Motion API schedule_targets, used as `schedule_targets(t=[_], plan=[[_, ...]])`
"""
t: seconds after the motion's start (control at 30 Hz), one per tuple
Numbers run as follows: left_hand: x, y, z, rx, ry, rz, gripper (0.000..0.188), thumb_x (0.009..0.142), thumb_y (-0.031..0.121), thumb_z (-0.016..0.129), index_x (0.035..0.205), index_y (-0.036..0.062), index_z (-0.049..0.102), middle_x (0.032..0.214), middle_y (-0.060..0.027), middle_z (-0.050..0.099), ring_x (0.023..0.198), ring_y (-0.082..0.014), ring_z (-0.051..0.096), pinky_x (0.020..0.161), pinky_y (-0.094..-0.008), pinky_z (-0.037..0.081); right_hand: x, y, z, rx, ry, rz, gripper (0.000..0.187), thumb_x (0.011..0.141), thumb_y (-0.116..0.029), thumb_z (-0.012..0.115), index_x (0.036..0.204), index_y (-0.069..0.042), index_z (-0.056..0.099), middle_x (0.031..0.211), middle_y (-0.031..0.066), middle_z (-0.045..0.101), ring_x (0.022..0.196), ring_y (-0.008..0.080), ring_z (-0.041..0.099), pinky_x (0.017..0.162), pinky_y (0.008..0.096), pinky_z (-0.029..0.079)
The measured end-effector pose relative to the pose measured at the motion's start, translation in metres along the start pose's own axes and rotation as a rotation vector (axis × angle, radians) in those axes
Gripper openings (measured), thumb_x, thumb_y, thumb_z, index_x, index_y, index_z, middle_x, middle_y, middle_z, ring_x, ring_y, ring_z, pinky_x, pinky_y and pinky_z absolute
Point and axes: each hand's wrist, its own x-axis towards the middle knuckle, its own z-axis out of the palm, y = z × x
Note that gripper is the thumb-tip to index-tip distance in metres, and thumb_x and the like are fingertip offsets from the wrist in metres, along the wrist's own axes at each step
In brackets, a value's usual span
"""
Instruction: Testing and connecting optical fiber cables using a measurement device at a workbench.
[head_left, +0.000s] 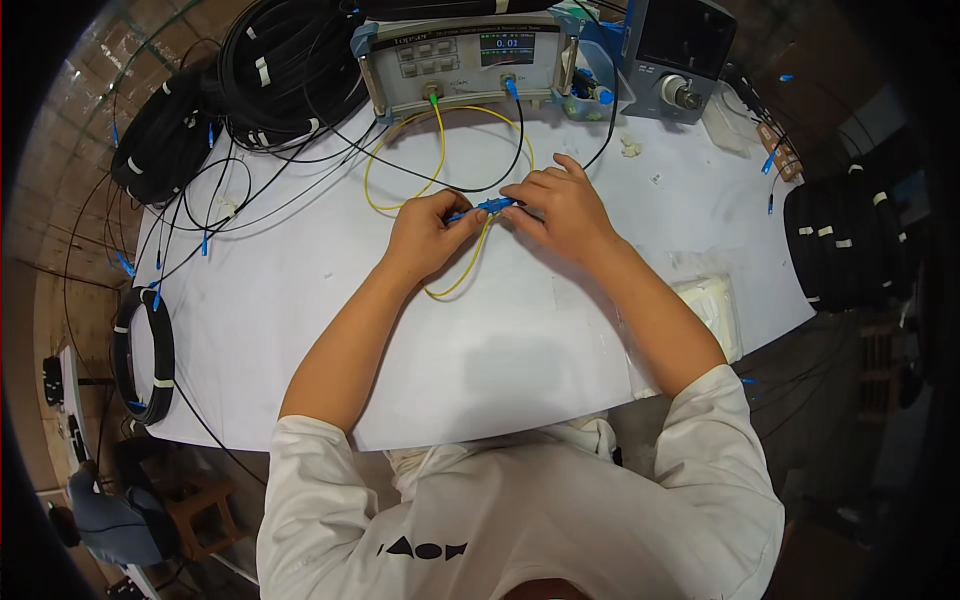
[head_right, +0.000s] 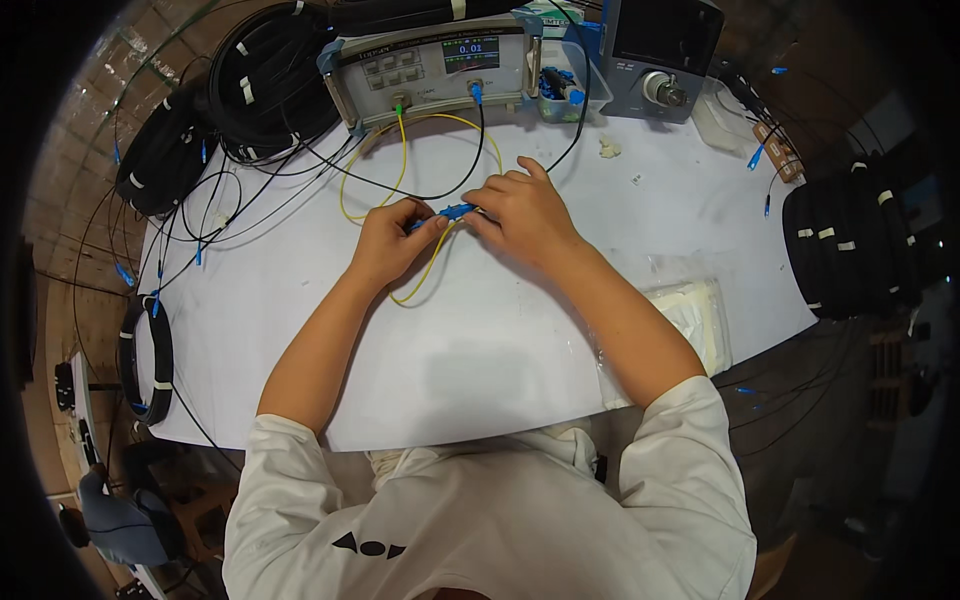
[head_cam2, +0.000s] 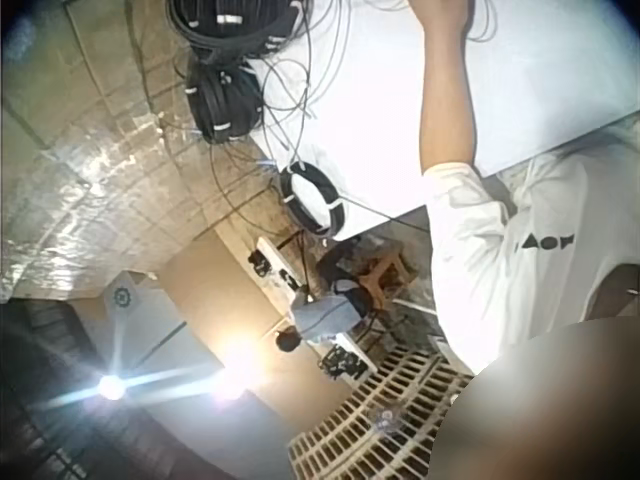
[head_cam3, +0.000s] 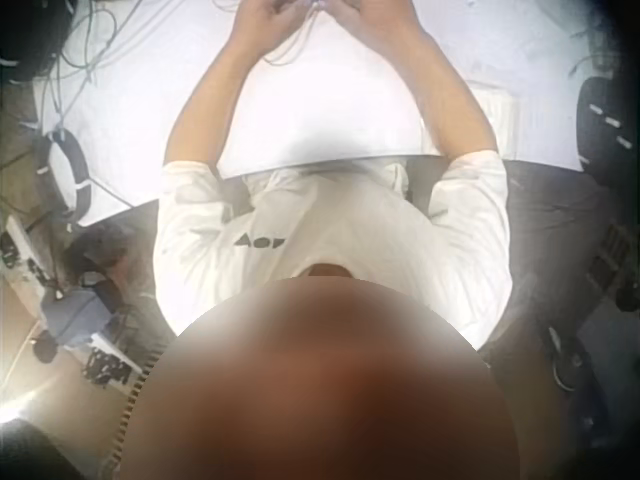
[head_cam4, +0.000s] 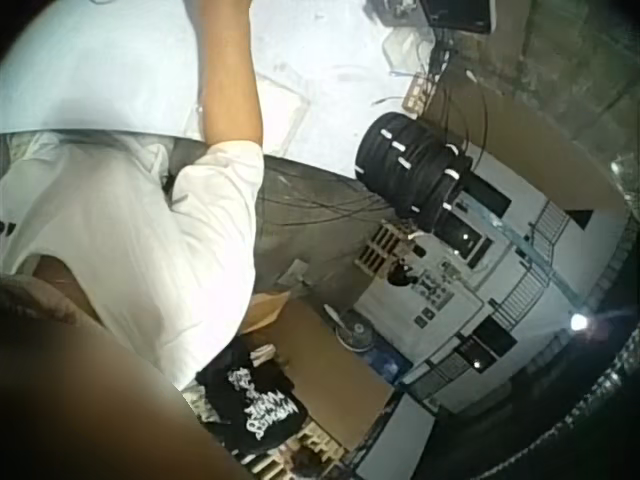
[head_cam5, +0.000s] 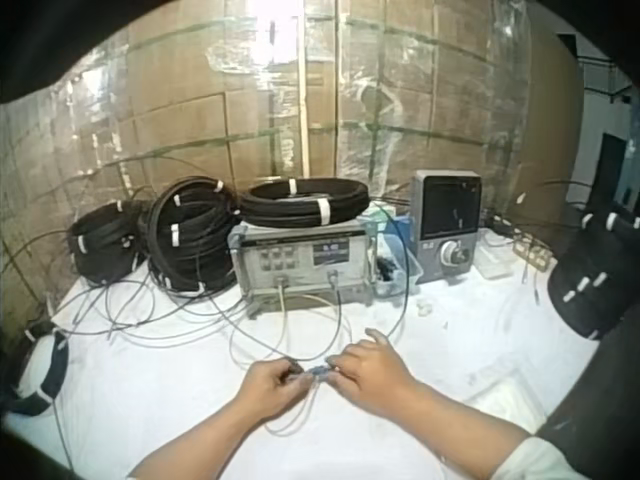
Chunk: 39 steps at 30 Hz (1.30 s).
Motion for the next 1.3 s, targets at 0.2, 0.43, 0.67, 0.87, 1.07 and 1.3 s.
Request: schedule_targets(t=[0.2,0.43,0.67,0.87,1.07,1.3], plan=[[0.001,0.003,-0.003,-0.15,-0.176,-0.016,0.027,0.089,0.026,0.072,0.099,0.0012,0.073,0.067,-0.0028,0.063,0.061,-0.0088,0.05,0.058,-0.0261,0.042,0.001,0.004,-0.006,-0.011,-0.076,-0.159,0.019,0.078,-0.019,0.074,0.097,-0.018,0.071,0.078,-0.0033,0.065,0.084,0.0166,0.062,0.105,0.0441,0.038],[0.002,-0.002,-0.012,-0.242,-0.264,-0.064,0.025,0.091,0.023,0.07,0.097,-0.0014,0.072,0.072,0.0003,0.065,0.068,-0.0069,0.052,0.061,-0.0244,0.043,0.004,0.005,-0.021,-0.089,-0.087,-0.217,0.019,0.077,-0.017,0.076,0.095,-0.016,0.073,0.075,-0.002,0.064,0.08,0.0161,0.062,0.101,0.045,0.042],[-0.001,0.018,-0.002,0.181,-0.039,-0.01,0.027,0.088,0.025,0.069,0.101,0.0009,0.072,0.083,-0.0141,0.071,0.07,-0.0232,0.065,0.065,-0.0329,0.05,0.005,0.024,-0.031,0.058,0.217,0.06,0.021,0.082,-0.02,0.076,0.098,-0.007,0.073,0.086,0.0075,0.072,0.073,0.024,0.063,0.071,0.0339,0.051],[-0.003,0.02,-0.004,0.431,0.221,0.501,0.016,0.086,0.018,0.068,0.093,0.0037,0.071,0.09,-0.0117,0.071,0.082,-0.0271,0.068,0.068,-0.0386,0.053,0.009,0.023,-0.037,-0.006,0.312,0.097,0.024,0.084,-0.03,0.074,0.095,-0.008,0.073,0.075,0.005,0.068,0.07,0.0238,0.062,0.072,0.0355,0.048],[-0.008,0.059,-0.015,0.314,0.148,0.354,0.015,0.087,0.014,0.067,0.084,0.0009,0.072,0.069,-0.0088,0.069,0.059,-0.0178,0.066,0.056,-0.027,0.05,0.008,0.032,-0.039,-0.039,0.383,0.099,0.028,0.088,-0.027,0.07,0.108,-0.009,0.07,0.073,0.0065,0.062,0.07,0.0261,0.059,0.073,0.0377,0.046],[0.084,0.074,-0.009,-0.268,0.068,-0.046,0.032,0.093,0.027,0.062,0.102,-0.0036,0.069,0.08,-0.0077,0.07,0.071,-0.0168,0.068,0.061,-0.0301,0.055,0.011,0.037,-0.04,-0.001,0.543,0.005,0.022,0.088,-0.023,0.07,0.104,-0.008,0.069,0.073,0.0073,0.064,0.068,0.0274,0.06,0.07,0.0373,0.047]])
